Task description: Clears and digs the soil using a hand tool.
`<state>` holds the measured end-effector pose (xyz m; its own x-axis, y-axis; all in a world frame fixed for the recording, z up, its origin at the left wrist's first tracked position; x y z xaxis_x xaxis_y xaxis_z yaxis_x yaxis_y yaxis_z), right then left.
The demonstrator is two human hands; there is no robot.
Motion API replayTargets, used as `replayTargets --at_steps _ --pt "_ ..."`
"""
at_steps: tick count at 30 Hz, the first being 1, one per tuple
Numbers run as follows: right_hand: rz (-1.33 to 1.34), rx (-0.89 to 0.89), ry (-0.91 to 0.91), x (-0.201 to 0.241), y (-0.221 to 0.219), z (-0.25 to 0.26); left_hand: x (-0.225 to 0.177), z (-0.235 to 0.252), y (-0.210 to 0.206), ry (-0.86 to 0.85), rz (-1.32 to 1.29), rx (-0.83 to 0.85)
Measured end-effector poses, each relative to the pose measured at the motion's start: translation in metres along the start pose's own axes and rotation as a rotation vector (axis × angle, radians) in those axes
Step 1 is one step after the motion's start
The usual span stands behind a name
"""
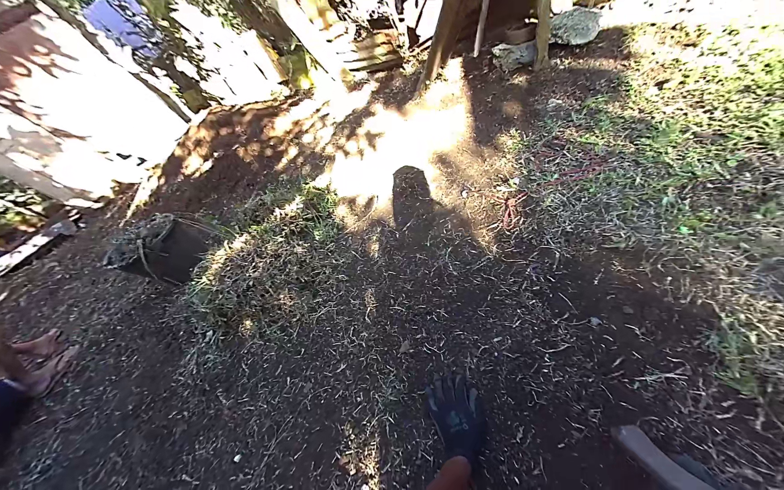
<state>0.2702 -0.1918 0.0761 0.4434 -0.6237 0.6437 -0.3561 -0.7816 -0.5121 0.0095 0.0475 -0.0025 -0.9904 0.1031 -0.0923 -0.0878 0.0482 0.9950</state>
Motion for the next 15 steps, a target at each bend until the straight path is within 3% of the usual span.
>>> replayTargets --at_steps 4,8,10,12,15 --pt "-0.097 0.122 0.004 -0.008 0.037 0.023 0.001 -0.001 0.005 -0.023 -0.019 0.001" --pt "-0.041 0.031 -0.059 -0.012 0.080 0.025 -0.015 0.006 0.027 -0.081 -0.150 -0.128" --pt "0.075 -0.073 -0.118 -0.010 0.092 0.018 -0.053 0.011 0.052 -0.286 -0.247 -0.194" --pt "0.051 -0.090 -0.129 -0.002 0.104 0.004 -0.108 0.020 0.066 -0.578 -0.287 -0.140" --pt "-0.046 -0.182 -0.141 0.019 0.124 -0.003 -0.183 0.034 0.046 -0.907 -0.228 -0.010"
Point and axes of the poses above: each hand's wrist, its own z-axis towards the middle knuckle, its own y-axis out of the back of the hand, x = y × z, the point moved 5 cm from there along z, towards the middle knuckle, and after that the axes turned 5 degrees about y, right-handed, at the moved point
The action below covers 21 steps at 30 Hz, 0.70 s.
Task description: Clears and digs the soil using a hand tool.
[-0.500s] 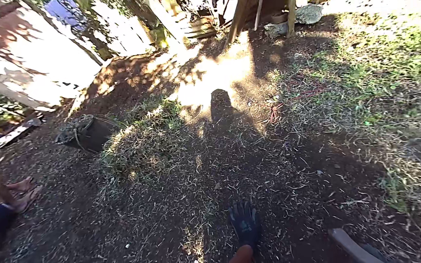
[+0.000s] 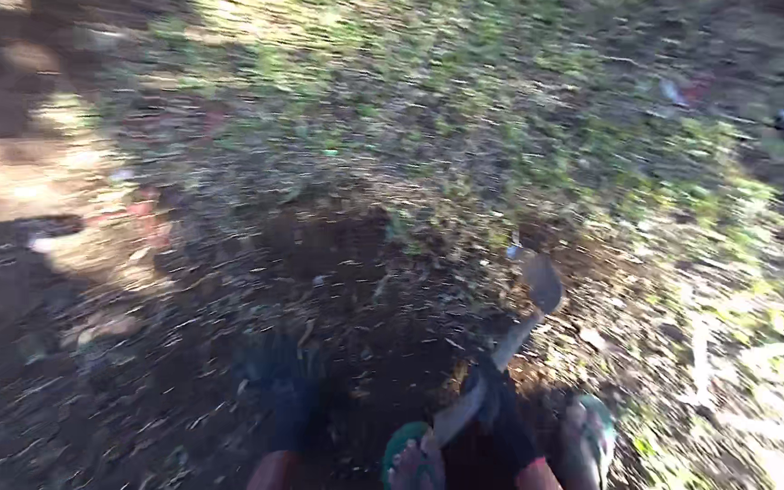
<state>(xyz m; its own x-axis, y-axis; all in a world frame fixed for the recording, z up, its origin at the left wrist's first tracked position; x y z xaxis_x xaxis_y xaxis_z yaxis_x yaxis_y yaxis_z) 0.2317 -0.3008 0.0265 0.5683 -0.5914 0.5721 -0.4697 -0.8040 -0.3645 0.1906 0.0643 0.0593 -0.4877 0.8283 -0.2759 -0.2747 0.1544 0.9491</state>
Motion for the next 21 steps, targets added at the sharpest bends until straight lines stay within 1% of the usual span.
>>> replayTargets --at_steps 1,3,5,8,9,10,11,13,14,16,17,18,20,21 --pt "-0.006 -0.012 0.004 0.008 0.010 0.000 -0.002 0.015 -0.016 -0.053 0.047 0.074" --pt "0.038 -0.010 0.055 0.029 0.028 0.003 0.000 0.033 -0.045 -0.082 0.188 0.190" --pt "0.147 0.015 0.184 0.052 0.038 0.011 0.002 0.036 -0.055 -0.075 0.244 0.176" --pt "0.272 -0.123 0.398 0.082 0.040 0.030 0.001 0.036 -0.051 -0.092 0.238 0.129" --pt "0.286 -0.169 0.420 0.082 0.038 0.037 0.000 0.034 -0.048 -0.100 0.233 0.117" --pt "0.260 -0.186 0.411 0.072 0.035 0.039 -0.002 0.033 -0.047 -0.105 0.234 0.108" --pt "0.191 -0.174 0.376 0.054 0.031 0.034 -0.002 0.033 -0.047 -0.109 0.238 0.106" --pt "-0.063 -0.080 0.200 0.010 0.021 0.009 0.000 0.034 -0.049 -0.109 0.253 0.117" --pt "-0.196 -0.038 0.115 -0.004 0.020 -0.004 0.001 0.034 -0.050 -0.106 0.260 0.121" --pt "-0.364 0.008 0.000 -0.013 0.017 -0.022 0.005 0.033 -0.053 -0.105 0.273 0.121" --pt "-0.392 0.011 0.009 -0.011 0.014 -0.024 0.005 0.033 -0.054 -0.105 0.271 0.109" --pt "-0.373 0.016 0.060 -0.004 0.011 -0.022 0.005 0.033 -0.054 -0.105 0.268 0.097" --pt "-0.254 -0.016 0.199 0.022 0.004 -0.010 0.005 0.032 -0.052 -0.107 0.261 0.072" --pt "-0.198 -0.062 0.267 0.040 0.004 -0.003 0.005 0.030 -0.051 -0.106 0.256 0.068"
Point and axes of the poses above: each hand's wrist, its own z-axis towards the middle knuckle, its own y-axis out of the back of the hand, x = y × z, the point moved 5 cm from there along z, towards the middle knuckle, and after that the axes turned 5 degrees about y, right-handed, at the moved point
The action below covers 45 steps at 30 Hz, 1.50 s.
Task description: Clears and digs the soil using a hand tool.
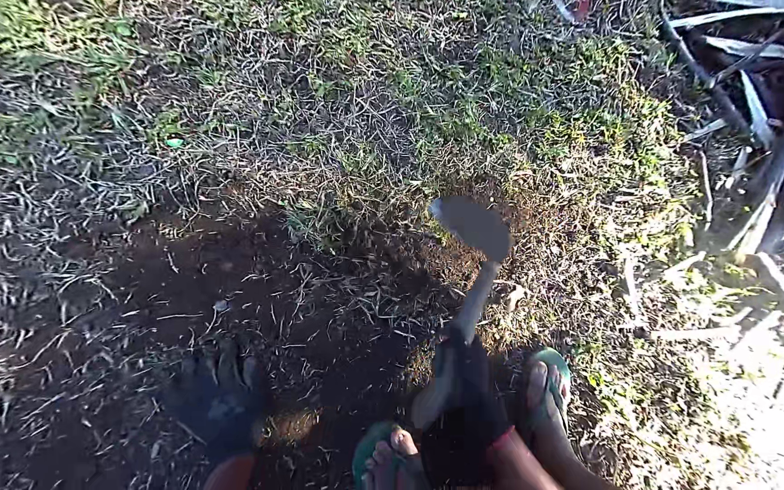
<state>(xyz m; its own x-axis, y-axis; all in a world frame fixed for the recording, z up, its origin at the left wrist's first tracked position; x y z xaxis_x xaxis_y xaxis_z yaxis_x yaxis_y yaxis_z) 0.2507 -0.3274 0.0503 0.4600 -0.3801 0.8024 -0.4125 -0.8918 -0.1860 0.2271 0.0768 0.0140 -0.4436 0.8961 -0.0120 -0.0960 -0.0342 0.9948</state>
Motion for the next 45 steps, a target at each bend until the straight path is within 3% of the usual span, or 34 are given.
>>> replayTargets --at_steps 4,6,8,10,15,18,20,22,25,28,32,34,36,40,43,45 --pt "0.238 -0.219 0.129 0.034 0.006 0.049 -0.002 0.000 0.001 0.059 -0.014 0.064" --pt "0.171 -0.127 0.039 0.008 0.002 0.044 -0.001 -0.001 0.001 0.064 -0.020 0.058" --pt "-0.066 0.053 -0.145 -0.019 0.005 0.020 -0.003 0.000 0.003 0.062 -0.018 0.069" --pt "-0.166 0.100 -0.196 -0.016 0.017 0.009 -0.004 0.000 0.004 0.062 -0.026 0.067" --pt "0.085 -0.060 0.067 0.042 0.025 0.042 0.000 0.000 0.000 0.056 -0.011 0.059" --pt "0.297 -0.181 0.142 0.046 0.013 0.067 0.000 0.000 -0.001 0.053 -0.007 0.062" --pt "0.144 -0.046 0.084 0.012 -0.002 0.047 0.001 0.001 -0.002 0.058 -0.003 0.063" --pt "-0.207 0.180 -0.119 -0.025 -0.007 0.004 0.000 0.001 -0.001 0.057 -0.003 0.074" --pt "-0.401 0.251 -0.274 -0.040 -0.003 -0.028 -0.003 0.001 0.002 0.056 -0.015 0.080" --pt "-0.250 0.151 -0.162 -0.016 -0.003 -0.021 -0.002 0.000 0.002 0.074 -0.017 0.086" --pt "0.139 -0.118 0.001 0.020 0.025 0.006 -0.004 -0.003 0.004 0.097 -0.030 0.095" --pt "0.356 -0.263 0.007 0.018 0.040 0.011 -0.007 -0.003 0.006 0.106 -0.044 0.104" --pt "0.425 -0.286 -0.009 -0.004 0.048 -0.002 -0.008 -0.002 0.007 0.098 -0.045 0.092" --pt "0.125 -0.038 -0.109 -0.070 0.021 -0.060 -0.005 0.000 0.005 0.087 -0.042 0.113" --pt "-0.203 0.077 -0.287 -0.077 -0.026 -0.080 -0.003 0.000 0.001 0.082 -0.039 0.124" --pt "-0.275 0.097 -0.317 -0.069 -0.043 -0.078 -0.002 0.001 0.001 0.080 -0.045 0.118"
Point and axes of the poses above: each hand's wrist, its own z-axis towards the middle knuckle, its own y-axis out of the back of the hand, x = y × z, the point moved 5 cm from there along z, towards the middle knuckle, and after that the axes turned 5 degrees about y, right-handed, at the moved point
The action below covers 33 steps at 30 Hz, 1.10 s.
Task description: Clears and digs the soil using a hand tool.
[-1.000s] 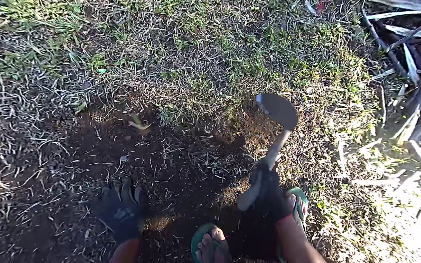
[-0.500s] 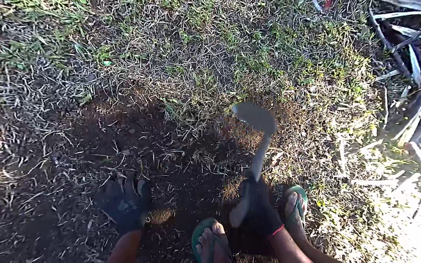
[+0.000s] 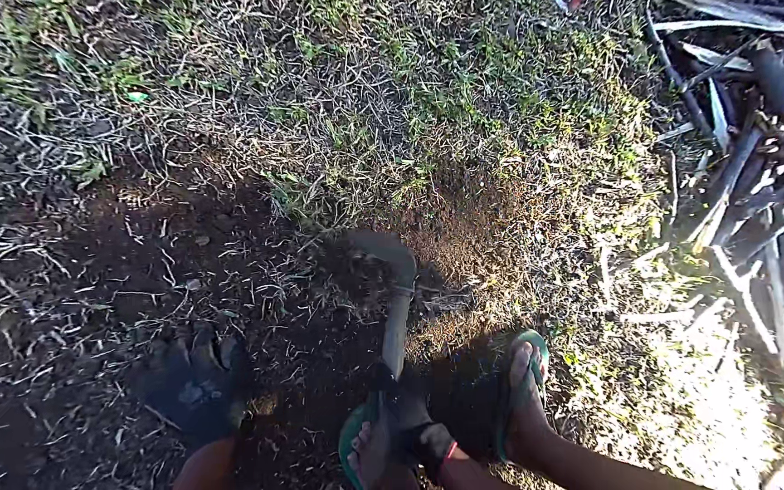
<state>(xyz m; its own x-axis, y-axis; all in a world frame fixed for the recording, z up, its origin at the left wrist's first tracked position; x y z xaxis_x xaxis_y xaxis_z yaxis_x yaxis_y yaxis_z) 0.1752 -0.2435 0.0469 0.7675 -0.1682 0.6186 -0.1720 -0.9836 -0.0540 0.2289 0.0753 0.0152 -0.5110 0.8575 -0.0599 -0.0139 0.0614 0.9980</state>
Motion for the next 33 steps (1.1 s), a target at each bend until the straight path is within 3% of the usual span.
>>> replayTargets --at_steps 3,6,10,14,18,21,24,29,33 --pt "0.114 -0.045 0.130 0.016 0.018 0.007 0.001 -0.001 0.002 0.000 0.004 -0.015" --pt "0.242 -0.197 0.317 0.040 0.072 0.020 -0.002 -0.003 0.002 -0.008 0.003 -0.028" --pt "0.556 -0.232 0.288 0.033 0.115 0.036 -0.002 -0.003 0.002 -0.001 0.021 -0.066" --pt "0.314 -0.105 0.109 -0.009 0.077 0.020 -0.005 -0.004 0.003 0.009 0.004 -0.054" --pt "-0.120 0.088 -0.006 0.000 0.024 0.017 -0.001 -0.005 0.000 0.023 0.008 -0.033" --pt "-0.378 0.042 0.044 0.023 0.014 0.022 0.000 -0.002 -0.002 0.028 -0.003 -0.032" --pt "-0.557 -0.048 0.237 0.064 0.043 0.039 0.002 -0.002 -0.005 0.018 -0.009 -0.059" --pt "-0.245 -0.045 0.405 0.145 0.100 0.094 -0.001 -0.001 -0.001 0.010 -0.015 -0.075" --pt "0.172 -0.089 0.519 0.213 0.127 0.137 -0.001 -0.001 0.001 -0.004 0.002 -0.089"
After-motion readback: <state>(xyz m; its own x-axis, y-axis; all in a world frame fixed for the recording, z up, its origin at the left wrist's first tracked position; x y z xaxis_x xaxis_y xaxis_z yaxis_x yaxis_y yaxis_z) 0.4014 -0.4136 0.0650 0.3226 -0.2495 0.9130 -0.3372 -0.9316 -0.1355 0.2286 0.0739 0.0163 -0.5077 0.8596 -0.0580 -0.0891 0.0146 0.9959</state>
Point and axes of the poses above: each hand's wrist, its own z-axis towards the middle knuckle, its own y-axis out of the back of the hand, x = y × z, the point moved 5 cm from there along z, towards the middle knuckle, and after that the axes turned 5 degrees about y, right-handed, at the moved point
